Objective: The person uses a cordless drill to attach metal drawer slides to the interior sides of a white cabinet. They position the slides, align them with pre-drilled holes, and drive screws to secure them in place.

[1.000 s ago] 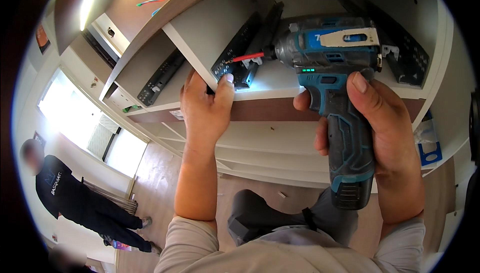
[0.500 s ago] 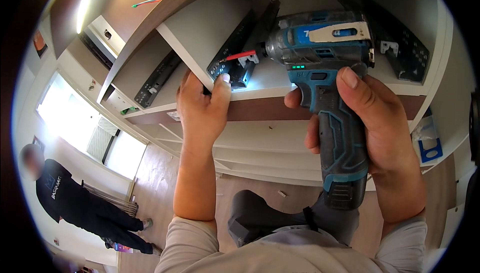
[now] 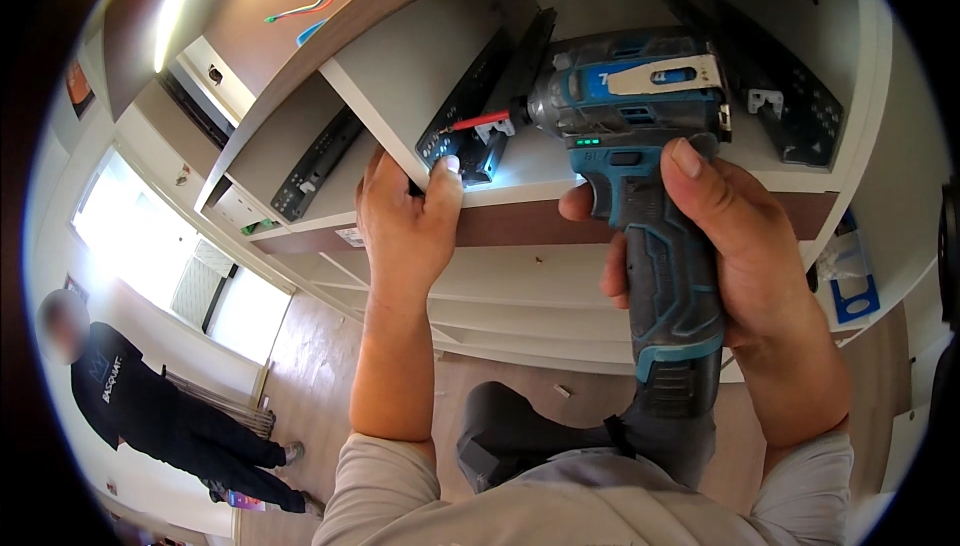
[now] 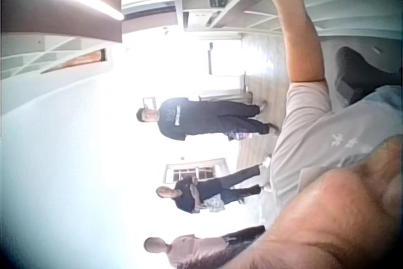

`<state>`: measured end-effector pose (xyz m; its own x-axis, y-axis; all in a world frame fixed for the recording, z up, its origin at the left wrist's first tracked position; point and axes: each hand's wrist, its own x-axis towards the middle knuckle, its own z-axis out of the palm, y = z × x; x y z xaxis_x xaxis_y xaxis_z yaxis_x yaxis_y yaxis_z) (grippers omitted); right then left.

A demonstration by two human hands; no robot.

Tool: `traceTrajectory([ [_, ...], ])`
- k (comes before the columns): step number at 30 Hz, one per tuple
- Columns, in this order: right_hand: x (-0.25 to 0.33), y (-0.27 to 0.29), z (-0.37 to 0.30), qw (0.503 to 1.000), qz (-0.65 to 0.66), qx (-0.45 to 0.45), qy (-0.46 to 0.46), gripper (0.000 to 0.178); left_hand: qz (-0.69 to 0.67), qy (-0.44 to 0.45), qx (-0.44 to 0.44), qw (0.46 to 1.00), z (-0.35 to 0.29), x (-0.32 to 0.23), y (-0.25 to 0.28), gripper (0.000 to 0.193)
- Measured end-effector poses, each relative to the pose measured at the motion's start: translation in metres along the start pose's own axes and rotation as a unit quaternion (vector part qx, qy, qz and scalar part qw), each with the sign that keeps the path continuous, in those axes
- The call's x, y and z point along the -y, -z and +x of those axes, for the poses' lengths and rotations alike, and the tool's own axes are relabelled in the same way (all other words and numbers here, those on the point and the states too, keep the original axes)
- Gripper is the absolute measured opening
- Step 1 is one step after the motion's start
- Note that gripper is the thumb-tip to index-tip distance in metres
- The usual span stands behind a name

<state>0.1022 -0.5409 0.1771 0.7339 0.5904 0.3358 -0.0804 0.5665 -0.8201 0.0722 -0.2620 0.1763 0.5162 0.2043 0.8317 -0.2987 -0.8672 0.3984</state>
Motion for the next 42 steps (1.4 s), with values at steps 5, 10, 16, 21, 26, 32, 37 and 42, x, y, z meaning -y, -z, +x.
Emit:
traceTrajectory([
  [5,0.0,-0.006,-0.006,0.999,0.038,-0.013,-0.025,0.067,0.024,-0.022,-0.003,0.999,0.0,-0.001,0.002,0.022],
  [10,-0.001,-0.013,-0.009,0.999,0.025,-0.036,-0.03,0.066,0.035,-0.015,0.002,0.999,0.0,-0.004,0.002,0.024],
  [16,0.006,-0.015,-0.008,0.999,0.026,-0.039,-0.018,0.064,0.078,-0.007,0.013,0.997,0.001,-0.009,0.004,0.026],
  [21,0.006,-0.018,-0.009,0.999,0.013,-0.041,-0.007,0.062,0.108,-0.015,0.017,0.994,0.001,-0.012,0.006,0.027],
  [26,0.008,-0.023,-0.012,0.997,0.019,-0.067,-0.016,0.06,0.081,-0.008,0.015,0.997,0.0,-0.011,0.004,0.028],
  [32,0.008,-0.02,-0.01,0.997,0.034,-0.052,-0.043,0.057,0.098,-0.016,0.009,0.995,0.0,-0.007,0.005,0.03],
  [37,0.012,-0.013,-0.007,0.997,0.031,-0.038,-0.055,0.052,0.094,-0.021,0.013,0.995,0.002,-0.009,0.004,0.031],
  [42,0.015,-0.012,-0.008,0.998,0.035,-0.021,-0.053,0.049,0.107,-0.027,0.004,0.994,0.001,-0.015,0.006,0.028],
])
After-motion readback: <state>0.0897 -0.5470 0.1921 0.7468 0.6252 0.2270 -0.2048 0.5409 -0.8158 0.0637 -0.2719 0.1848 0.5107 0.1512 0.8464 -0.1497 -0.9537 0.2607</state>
